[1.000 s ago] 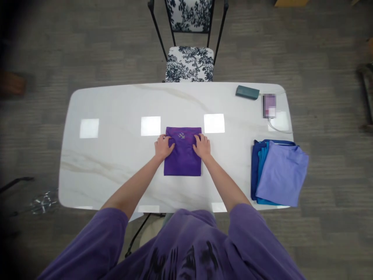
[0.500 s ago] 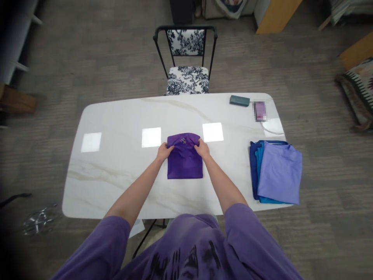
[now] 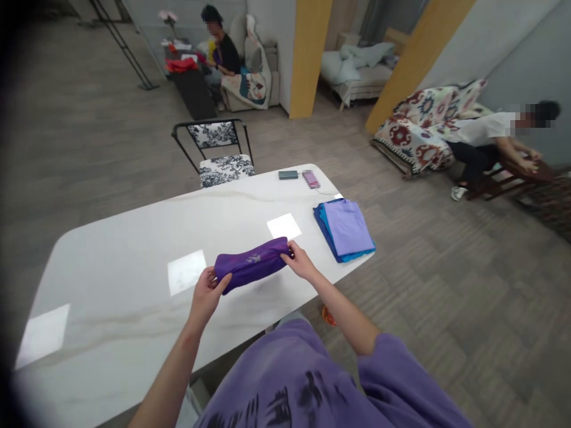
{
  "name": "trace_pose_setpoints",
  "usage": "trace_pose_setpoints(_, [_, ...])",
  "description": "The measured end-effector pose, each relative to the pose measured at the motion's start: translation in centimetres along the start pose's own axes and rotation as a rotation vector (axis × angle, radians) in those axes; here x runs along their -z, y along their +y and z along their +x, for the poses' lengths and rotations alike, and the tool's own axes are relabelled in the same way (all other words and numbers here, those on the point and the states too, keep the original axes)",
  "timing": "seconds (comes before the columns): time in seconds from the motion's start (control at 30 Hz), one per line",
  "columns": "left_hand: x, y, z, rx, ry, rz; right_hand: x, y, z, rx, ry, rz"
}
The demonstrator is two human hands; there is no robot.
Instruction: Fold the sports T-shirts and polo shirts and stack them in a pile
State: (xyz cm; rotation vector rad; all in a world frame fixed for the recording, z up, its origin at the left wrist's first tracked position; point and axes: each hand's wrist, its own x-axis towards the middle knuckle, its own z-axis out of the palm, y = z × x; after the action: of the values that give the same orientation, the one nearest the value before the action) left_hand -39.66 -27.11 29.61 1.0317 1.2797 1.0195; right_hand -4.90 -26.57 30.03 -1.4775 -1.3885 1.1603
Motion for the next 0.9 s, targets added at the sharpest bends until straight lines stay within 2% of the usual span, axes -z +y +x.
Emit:
trace_pose_setpoints(0.1, [-3.6, 2.2, -4.6, -0.001, -0.103, -0.004, 4.6, -1.2, -6.7, 0.008, 0.026, 0.060])
trace_pose_setpoints(0.17, [-6.9, 3.8, -6.7, 0.005, -0.179, -0.001, 8.3, -1.6, -10.5, 0.001, 0.077, 0.087])
trace_pose_setpoints(0.27, [-13.4, 6.0, -8.1, 0.012, -0.304, -0.001, 15.0, -1.9, -14.7, -0.010, 0.177, 0.089])
trace_pose_setpoints(0.37, [-21.6, 7.4, -6.7, 0.003, -0.410, -0.002, 23.4, -1.2, -15.6, -0.032, 0.292, 0.029])
trace_pose_setpoints(0.43, [-28.0, 7.4, -3.7, -0.011, -0.448, 0.003, 29.6, 0.3, -13.7, -0.041, 0.355, -0.028])
trace_pose_setpoints(0.5, [-34.9, 6.2, 1.3, -0.019, -0.469, 0.014, 35.9, 3.0, -9.6, -0.040, 0.396, -0.076])
trace_pose_setpoints(0.6, [-45.0, 2.1, 11.1, -0.013, -0.464, 0.053, 44.1, 9.0, -0.7, -0.045, 0.408, -0.162])
trace_pose_setpoints(0.67, [-50.3, -1.6, 17.6, 0.024, -0.389, 0.155, 47.8, 13.5, 5.3, -0.089, 0.392, -0.296])
trace_pose_setpoints(0.73, [-53.4, -5.5, 22.7, 0.091, -0.251, 0.324, 49.6, 17.7, 10.1, -0.159, 0.372, -0.496])
trace_pose_setpoints(0.77, [-54.0, -7.2, 24.4, 0.123, -0.178, 0.401, 49.8, 19.4, 11.9, -0.191, 0.357, -0.597])
trace_pose_setpoints(0.83, [-53.4, -9.9, 26.3, 0.173, -0.040, 0.499, 49.1, 22.0, 14.4, -0.227, 0.306, -0.752])
trace_pose_setpoints(0.9, [-51.3, -11.9, 26.9, 0.192, 0.092, 0.581, 47.4, 23.6, 15.8, -0.233, 0.233, -0.830])
